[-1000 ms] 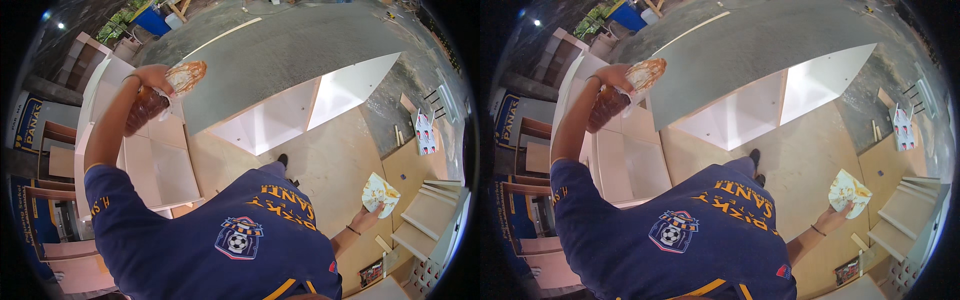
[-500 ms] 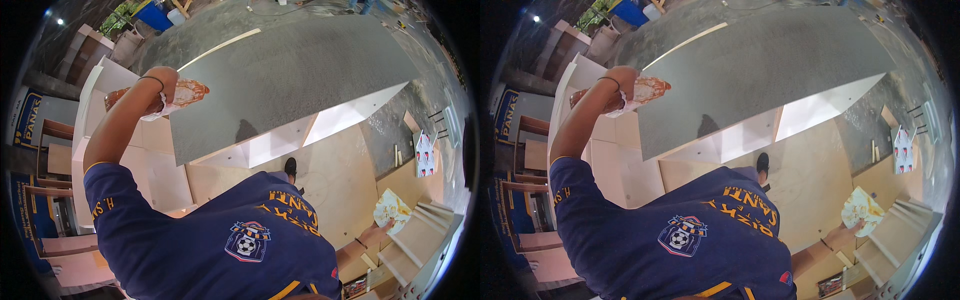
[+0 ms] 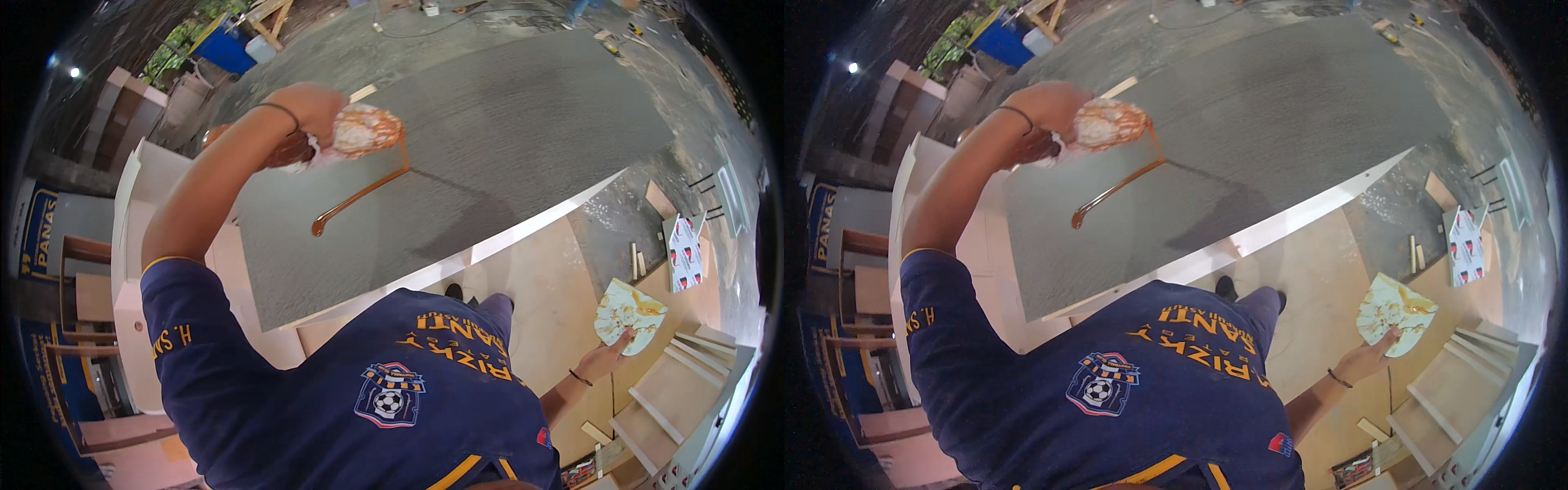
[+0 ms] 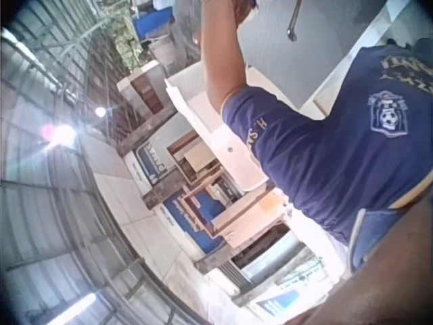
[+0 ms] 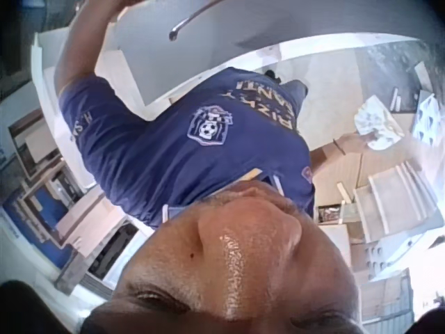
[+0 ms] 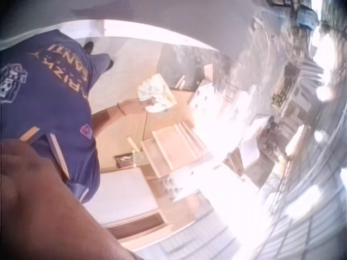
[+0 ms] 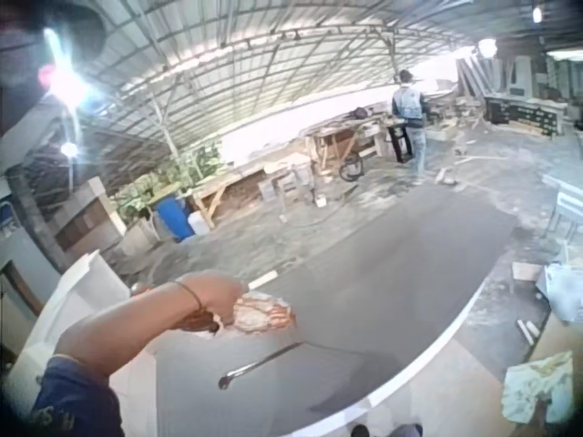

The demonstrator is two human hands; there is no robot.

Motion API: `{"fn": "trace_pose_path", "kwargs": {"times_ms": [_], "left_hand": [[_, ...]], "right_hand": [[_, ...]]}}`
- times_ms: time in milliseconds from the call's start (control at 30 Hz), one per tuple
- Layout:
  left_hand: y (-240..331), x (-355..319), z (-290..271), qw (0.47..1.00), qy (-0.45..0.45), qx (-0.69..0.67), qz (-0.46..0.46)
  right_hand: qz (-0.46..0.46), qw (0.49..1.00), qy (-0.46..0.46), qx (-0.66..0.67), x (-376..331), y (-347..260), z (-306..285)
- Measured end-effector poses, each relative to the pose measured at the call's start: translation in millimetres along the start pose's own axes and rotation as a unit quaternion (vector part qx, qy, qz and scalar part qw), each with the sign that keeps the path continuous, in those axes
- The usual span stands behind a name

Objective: The person prepares a small triangular piece of furniture by applying adhesive to its edges and then pours a line of adhesive onto a large flat panel, spreading it across the surface with a scraper.

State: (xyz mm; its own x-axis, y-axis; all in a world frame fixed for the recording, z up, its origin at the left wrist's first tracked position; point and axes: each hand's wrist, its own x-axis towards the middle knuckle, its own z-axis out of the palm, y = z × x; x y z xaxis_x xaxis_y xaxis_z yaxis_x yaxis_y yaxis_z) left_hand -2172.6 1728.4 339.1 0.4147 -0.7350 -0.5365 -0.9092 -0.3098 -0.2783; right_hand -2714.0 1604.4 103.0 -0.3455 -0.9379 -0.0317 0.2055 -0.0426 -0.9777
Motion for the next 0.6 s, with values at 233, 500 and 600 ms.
{"fn": "trace_pose_path", "kwargs": {"times_ms": [233, 500, 600], "left_hand": [[84.6, 127.5, -114.2, 0.985, 0.164, 0.008, 0.060], [127.4, 202.8, -229.2, 0.942, 0.327, -0.008, 0.068], [120.5, 201.5, -233.6, 0.946, 0.321, -0.012, 0.036]], "right_hand": [[-0.006, 0.998, 0.067, -0.008, 75.2, -3.3, -7.0], [-0.010, 0.992, 0.116, -0.055, 167.9, -24.7, 6.3], [-0.029, 0.993, 0.080, -0.084, 200.5, -28.4, 25.2]]}}
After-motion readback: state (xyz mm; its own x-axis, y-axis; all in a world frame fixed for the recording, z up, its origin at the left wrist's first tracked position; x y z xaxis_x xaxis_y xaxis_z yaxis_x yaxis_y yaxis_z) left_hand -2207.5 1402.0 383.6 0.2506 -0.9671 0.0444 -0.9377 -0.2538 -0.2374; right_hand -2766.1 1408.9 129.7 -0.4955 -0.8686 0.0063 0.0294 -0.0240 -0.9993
